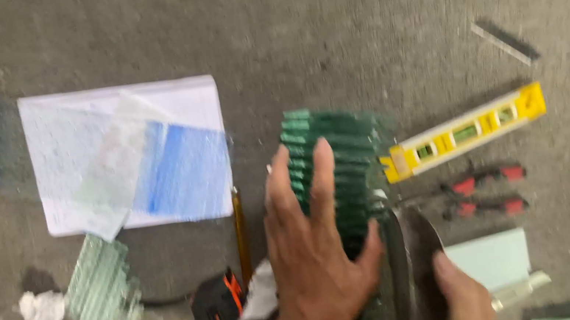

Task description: The person holds a stack of small green glass squares and repeatedly rubs their edges with a curved metal tool. The person rotates the stack to work different sides and continues the rubbing motion throughout the clip.

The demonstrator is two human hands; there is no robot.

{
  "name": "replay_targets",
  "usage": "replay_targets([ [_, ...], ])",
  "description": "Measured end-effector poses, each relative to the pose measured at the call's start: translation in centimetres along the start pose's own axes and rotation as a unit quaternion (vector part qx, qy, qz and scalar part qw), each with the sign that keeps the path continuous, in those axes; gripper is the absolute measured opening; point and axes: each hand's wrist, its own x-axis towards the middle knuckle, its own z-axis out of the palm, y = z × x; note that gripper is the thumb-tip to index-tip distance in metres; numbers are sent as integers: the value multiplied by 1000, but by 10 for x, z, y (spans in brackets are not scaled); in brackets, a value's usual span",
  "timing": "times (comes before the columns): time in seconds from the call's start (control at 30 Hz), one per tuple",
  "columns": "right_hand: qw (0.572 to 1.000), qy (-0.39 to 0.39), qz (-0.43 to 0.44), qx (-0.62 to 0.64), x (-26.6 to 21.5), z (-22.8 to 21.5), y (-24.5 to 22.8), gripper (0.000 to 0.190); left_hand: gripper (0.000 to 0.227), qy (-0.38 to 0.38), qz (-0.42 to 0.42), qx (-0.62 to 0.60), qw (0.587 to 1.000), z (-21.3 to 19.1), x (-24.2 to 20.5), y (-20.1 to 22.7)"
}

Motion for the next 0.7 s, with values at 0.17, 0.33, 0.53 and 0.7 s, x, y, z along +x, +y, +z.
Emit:
replay_targets([
  [0.17, 1000, 0, -31, 3, -6, -1, -9, 43, 101, 13, -6, 10, 1000, 3, -3, -2],
  [0.33, 993, -29, 72, 87, 82, 22, -55, 41, 112, 7, -15, 14, 1000, 2, -3, -2],
  [0.53, 829, -202, 443, 276, 83, 28, -40, 57, 121, 19, 1, -3, 1000, 3, -4, -4],
  [0.7, 836, -205, 432, 268, 93, 32, -48, 58, 123, 2, -13, 4, 1000, 2, 1, -4],
])
